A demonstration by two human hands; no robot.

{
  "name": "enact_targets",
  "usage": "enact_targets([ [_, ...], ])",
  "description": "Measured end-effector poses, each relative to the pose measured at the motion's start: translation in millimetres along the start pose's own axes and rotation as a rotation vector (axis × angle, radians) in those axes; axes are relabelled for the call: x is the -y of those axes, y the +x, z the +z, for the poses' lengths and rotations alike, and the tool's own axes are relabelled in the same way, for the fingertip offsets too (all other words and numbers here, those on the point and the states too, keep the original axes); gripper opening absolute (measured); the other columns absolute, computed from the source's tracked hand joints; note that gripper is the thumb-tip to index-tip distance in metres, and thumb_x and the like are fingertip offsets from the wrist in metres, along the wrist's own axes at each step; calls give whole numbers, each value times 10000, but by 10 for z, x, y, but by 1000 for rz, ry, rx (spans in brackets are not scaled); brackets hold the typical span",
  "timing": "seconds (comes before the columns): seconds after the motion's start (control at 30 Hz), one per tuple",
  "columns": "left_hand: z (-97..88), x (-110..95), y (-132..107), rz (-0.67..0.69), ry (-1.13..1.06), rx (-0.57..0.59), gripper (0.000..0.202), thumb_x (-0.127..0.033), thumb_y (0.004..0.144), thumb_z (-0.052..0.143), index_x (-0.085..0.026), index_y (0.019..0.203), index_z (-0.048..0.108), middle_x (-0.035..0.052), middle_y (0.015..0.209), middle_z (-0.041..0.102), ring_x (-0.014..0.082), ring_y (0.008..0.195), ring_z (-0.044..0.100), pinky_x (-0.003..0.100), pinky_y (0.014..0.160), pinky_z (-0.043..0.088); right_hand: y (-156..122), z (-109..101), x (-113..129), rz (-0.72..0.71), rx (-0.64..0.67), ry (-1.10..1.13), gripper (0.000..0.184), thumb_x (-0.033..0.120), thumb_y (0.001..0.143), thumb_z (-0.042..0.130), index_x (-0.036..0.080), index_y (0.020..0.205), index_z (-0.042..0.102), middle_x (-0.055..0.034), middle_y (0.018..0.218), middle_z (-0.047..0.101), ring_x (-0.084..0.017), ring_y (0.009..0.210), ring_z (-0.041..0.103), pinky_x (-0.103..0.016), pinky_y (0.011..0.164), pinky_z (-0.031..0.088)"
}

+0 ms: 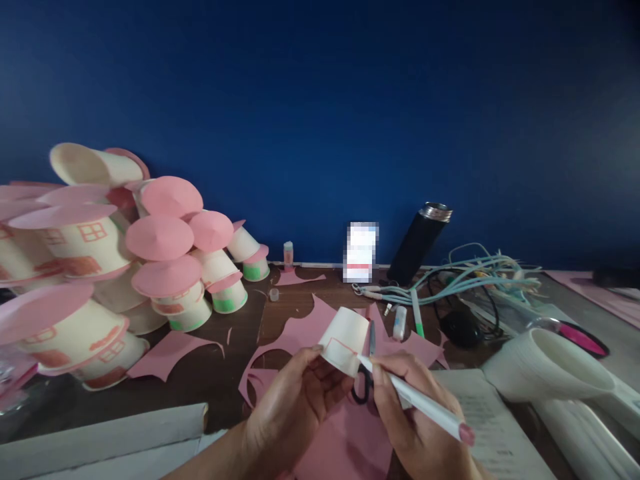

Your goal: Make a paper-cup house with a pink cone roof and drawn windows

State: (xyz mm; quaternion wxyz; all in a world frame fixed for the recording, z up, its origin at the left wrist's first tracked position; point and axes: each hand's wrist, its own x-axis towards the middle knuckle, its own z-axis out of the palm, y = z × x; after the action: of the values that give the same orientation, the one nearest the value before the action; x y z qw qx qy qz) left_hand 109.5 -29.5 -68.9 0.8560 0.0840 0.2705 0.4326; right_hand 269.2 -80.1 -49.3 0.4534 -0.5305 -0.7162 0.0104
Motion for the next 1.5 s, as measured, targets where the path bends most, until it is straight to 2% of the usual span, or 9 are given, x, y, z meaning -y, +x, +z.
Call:
enact_targets([
  [0.3, 20, 10, 1, 5, 28, 15, 192, -196, 903, 496, -105, 886, 664, 129, 924, 733, 211, 862, 676, 360, 854, 523, 3, 20, 6, -10, -1, 21, 75, 170, 915, 545, 182, 958, 604, -18, 772, 647, -142, 672, 649, -249, 633, 504],
  [0.43, -11, 16, 7, 0, 10, 73, 200, -209, 892, 508, -104, 864, 675, 129, 918, 731, 226, 889, 669, 390, 897, 507, -4, 28, -6, -10, -1, 6, 81, 170, 915, 543, 187, 964, 605, -20, 766, 648, -150, 660, 650, -255, 617, 506],
  [0.53, -44, 26, -5, 20, 9, 122, 148, -144, 858, 557, -97, 898, 691, 126, 938, 736, 218, 918, 668, 398, 950, 485, -10, 31, -13, -5, 5, 4, 82, 171, 917, 541, 190, 960, 608, -23, 762, 651, -156, 661, 652, -260, 617, 509],
  [0.63, -48, 42, -23, 46, 61, 148, 158, -76, 820, 608, -100, 944, 703, 117, 968, 744, 197, 915, 677, 376, 964, 484, -2, 37, -9, -17, -13, 22, 80, 169, 914, 544, 185, 949, 614, -23, 754, 651, -150, 649, 647, -253, 610, 509],
  [0.8, -17, 51, -37, 68, 84, 161, 89, -65, 800, 655, -112, 843, 717, 89, 940, 755, 171, 904, 687, 326, 931, 515, 26, 39, 16, -22, -20, 5, 79, 177, 919, 537, 177, 925, 615, -18, 721, 641, -146, 629, 646, -245, 585, 498],
  [1.07, 6, 47, -41, 54, 96, 133, 87, -65, 799, 659, -104, 848, 720, 97, 951, 757, 171, 906, 695, 313, 926, 529, 12, 60, 3, -5, -7, 16, 80, 185, 921, 546, 194, 963, 614, -11, 768, 656, -143, 681, 656, -246, 640, 503],
  [1.27, -10, 43, -44, 45, 58, 159, 57, -70, 790, 679, -108, 762, 712, 86, 907, 763, 167, 892, 704, 312, 928, 534, 12, 56, 14, -12, -2, 1, 81, 182, 922, 542, 196, 958, 614, -11, 762, 654, -143, 666, 656, -243, 624, 503],
  [1.5, -34, 54, -32, 57, 69, 178, 126, -66, 829, 627, -102, 914, 712, 107, 980, 758, 177, 934, 698, 314, 932, 530, -12, 61, 33, -32, 15, -13, 70, 182, 918, 541, 184, 947, 604, -12, 736, 648, -146, 626, 656, -245, 592, 504],
])
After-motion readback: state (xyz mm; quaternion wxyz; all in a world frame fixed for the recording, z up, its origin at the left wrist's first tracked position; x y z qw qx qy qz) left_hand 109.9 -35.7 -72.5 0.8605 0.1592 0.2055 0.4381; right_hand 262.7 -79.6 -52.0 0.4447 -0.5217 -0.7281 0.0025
